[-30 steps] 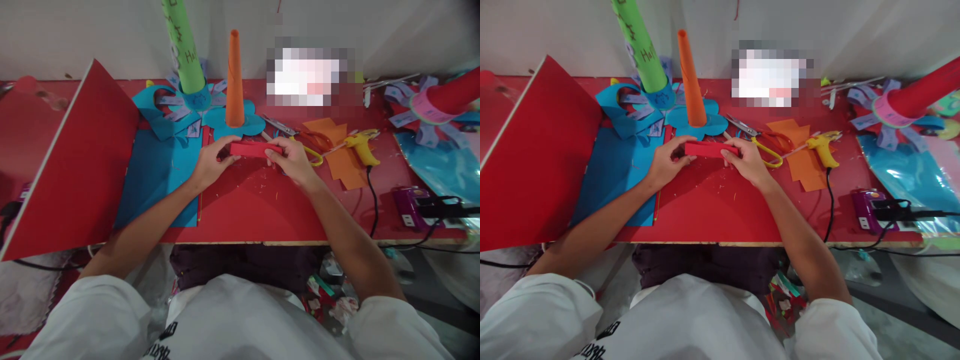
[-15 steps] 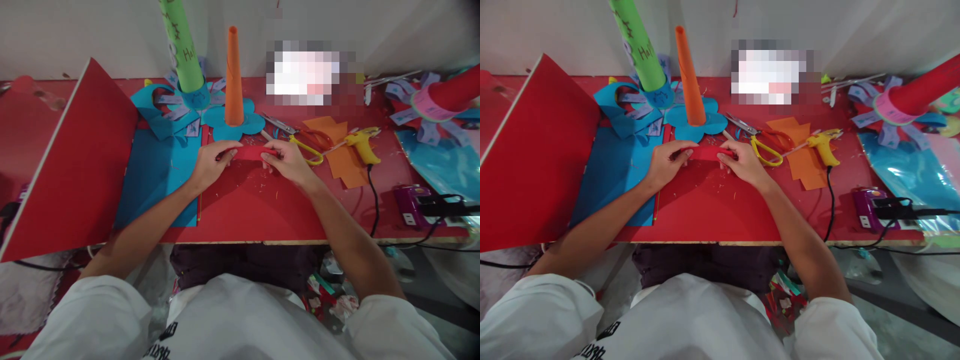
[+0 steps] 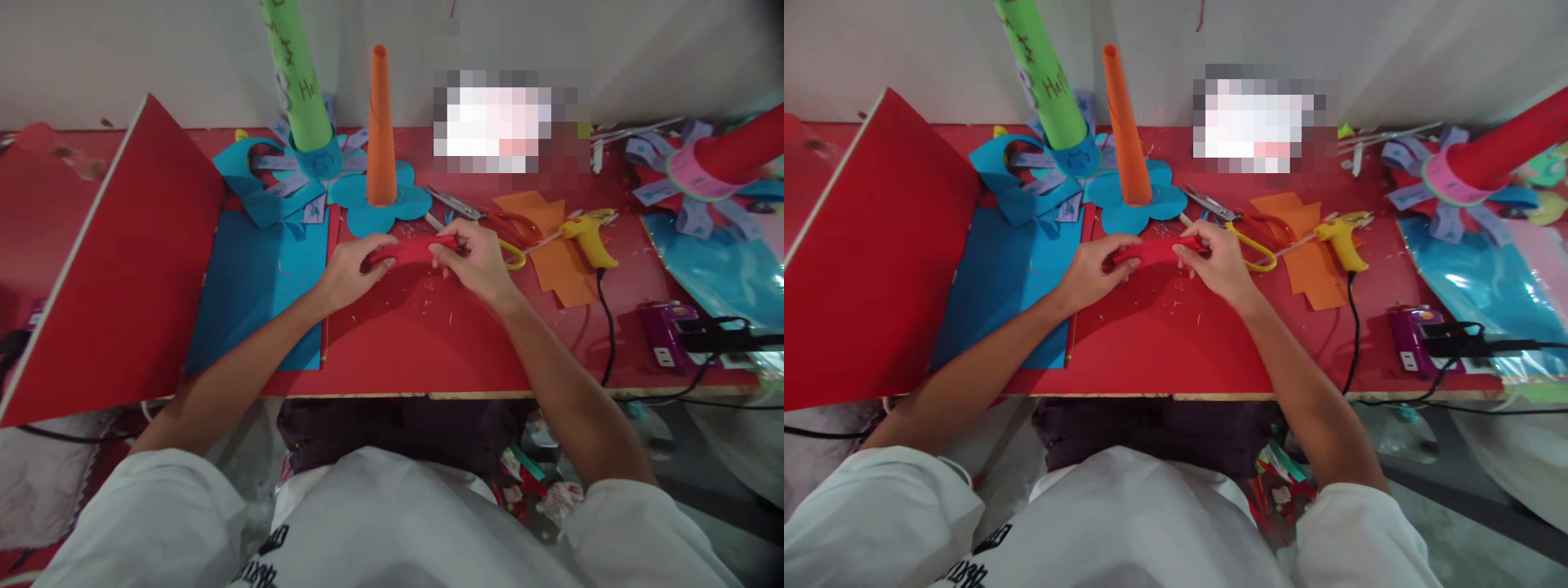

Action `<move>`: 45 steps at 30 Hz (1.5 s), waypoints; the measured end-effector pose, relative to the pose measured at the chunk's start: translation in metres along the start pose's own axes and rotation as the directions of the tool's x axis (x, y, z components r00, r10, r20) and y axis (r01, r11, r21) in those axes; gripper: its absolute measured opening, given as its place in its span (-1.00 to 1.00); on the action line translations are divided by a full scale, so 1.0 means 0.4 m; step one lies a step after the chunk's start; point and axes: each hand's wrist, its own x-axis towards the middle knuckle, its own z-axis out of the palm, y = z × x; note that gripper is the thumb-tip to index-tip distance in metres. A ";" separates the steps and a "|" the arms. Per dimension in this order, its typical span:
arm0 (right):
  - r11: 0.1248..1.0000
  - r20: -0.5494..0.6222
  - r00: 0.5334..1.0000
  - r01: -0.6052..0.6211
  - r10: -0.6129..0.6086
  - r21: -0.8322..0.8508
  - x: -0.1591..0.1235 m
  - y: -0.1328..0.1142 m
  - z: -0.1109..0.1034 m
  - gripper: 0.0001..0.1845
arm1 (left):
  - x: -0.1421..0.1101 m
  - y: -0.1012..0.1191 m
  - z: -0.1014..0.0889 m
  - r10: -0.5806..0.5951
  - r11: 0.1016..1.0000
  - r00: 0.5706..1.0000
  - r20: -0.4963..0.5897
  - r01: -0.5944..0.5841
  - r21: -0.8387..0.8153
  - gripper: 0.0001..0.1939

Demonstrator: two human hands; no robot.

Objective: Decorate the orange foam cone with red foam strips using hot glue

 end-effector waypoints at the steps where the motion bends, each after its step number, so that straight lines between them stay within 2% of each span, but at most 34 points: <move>1: 1.000 0.016 1.000 0.009 -0.009 -0.030 -0.003 -0.005 0.004 -0.54 | -0.002 -0.001 0.003 0.037 0.997 0.999 0.005 -0.037 0.074 -0.65; 5: 0.982 0.096 0.994 0.072 -0.055 -0.175 -0.015 -0.022 0.032 -0.60 | -0.011 -0.001 0.020 0.099 0.954 0.993 0.063 -0.112 0.277 -0.70; 8: 0.956 0.131 0.984 0.147 -0.116 -0.256 -0.020 -0.029 0.052 -0.68 | -0.018 0.011 0.032 0.100 0.935 0.988 0.120 -0.134 0.327 -0.76; 11: 0.960 0.151 0.981 0.159 -0.126 -0.230 -0.024 -0.029 0.058 -0.70 | -0.019 0.022 0.037 0.103 0.946 0.985 0.140 -0.140 0.293 -0.79; 16: 0.994 0.184 0.982 0.049 -0.031 -0.093 -0.030 -0.023 0.059 -0.52 | -0.014 0.028 0.034 0.111 0.971 0.987 0.117 -0.133 0.201 -0.81; 20: 0.987 0.184 0.982 0.077 -0.050 -0.139 -0.028 -0.029 0.058 -0.49 | -0.014 0.032 0.030 0.084 0.981 0.987 0.134 -0.106 0.165 -0.79; 22: 0.970 0.159 0.984 0.114 -0.081 -0.214 -0.020 -0.029 0.037 -0.53 | -0.015 0.029 0.028 0.090 0.984 0.990 0.111 -0.105 0.142 -0.77; 24: 0.928 0.071 0.992 0.122 -0.103 -0.353 -0.007 -0.018 -0.006 -0.60 | -0.013 0.020 0.026 0.099 0.986 0.992 0.075 -0.108 0.127 -0.72; 25: 0.878 0.005 0.994 0.099 -0.110 -0.468 -0.001 -0.009 -0.035 -0.66 | -0.012 0.014 0.025 0.100 0.987 0.994 0.054 -0.105 0.117 -0.69; 26: 0.797 -0.063 0.990 0.060 -0.123 -0.601 0.003 0.003 -0.065 -0.71 | -0.010 0.008 0.024 0.097 0.990 0.995 0.036 -0.100 0.104 -0.67; 28: 0.607 -0.124 0.989 -0.048 -0.084 -0.793 0.007 0.029 -0.122 -0.72 | -0.007 -0.003 0.022 0.085 0.994 0.996 0.001 -0.085 0.073 -0.63; 30: 0.474 -0.164 0.986 -0.135 -0.019 -0.870 0.003 0.049 -0.166 -0.69 | -0.004 -0.009 0.021 0.071 0.996 0.997 -0.028 -0.070 0.052 -0.59; 32: 0.393 -0.168 0.986 -0.162 0.022 -0.905 -0.006 0.056 -0.189 -0.66 | -0.004 -0.010 0.021 0.060 0.997 0.997 -0.045 -0.058 0.049 -0.55; 36: 0.310 -0.207 0.977 -0.214 0.054 -0.926 -0.016 0.044 -0.197 -0.53 | -0.007 -0.006 0.020 0.041 0.999 0.999 -0.032 -0.041 0.020 -0.56; 38: 0.299 -0.199 0.975 -0.221 0.102 -0.928 -0.015 0.042 -0.195 -0.55 | -0.008 -0.005 0.020 0.031 1.000 0.999 -0.018 -0.031 0.005 -0.58; 41: 0.290 -0.126 0.977 -0.172 0.170 -0.941 -0.006 0.054 -0.194 -0.60 | -0.007 -0.004 0.021 0.030 1.000 0.999 -0.020 -0.030 0.005 -0.60; 45: 0.283 -0.114 0.977 -0.162 0.180 -0.945 0.010 0.079 -0.197 -0.59 | -0.005 0.002 0.017 0.052 0.998 0.998 -0.021 -0.051 0.027 -0.59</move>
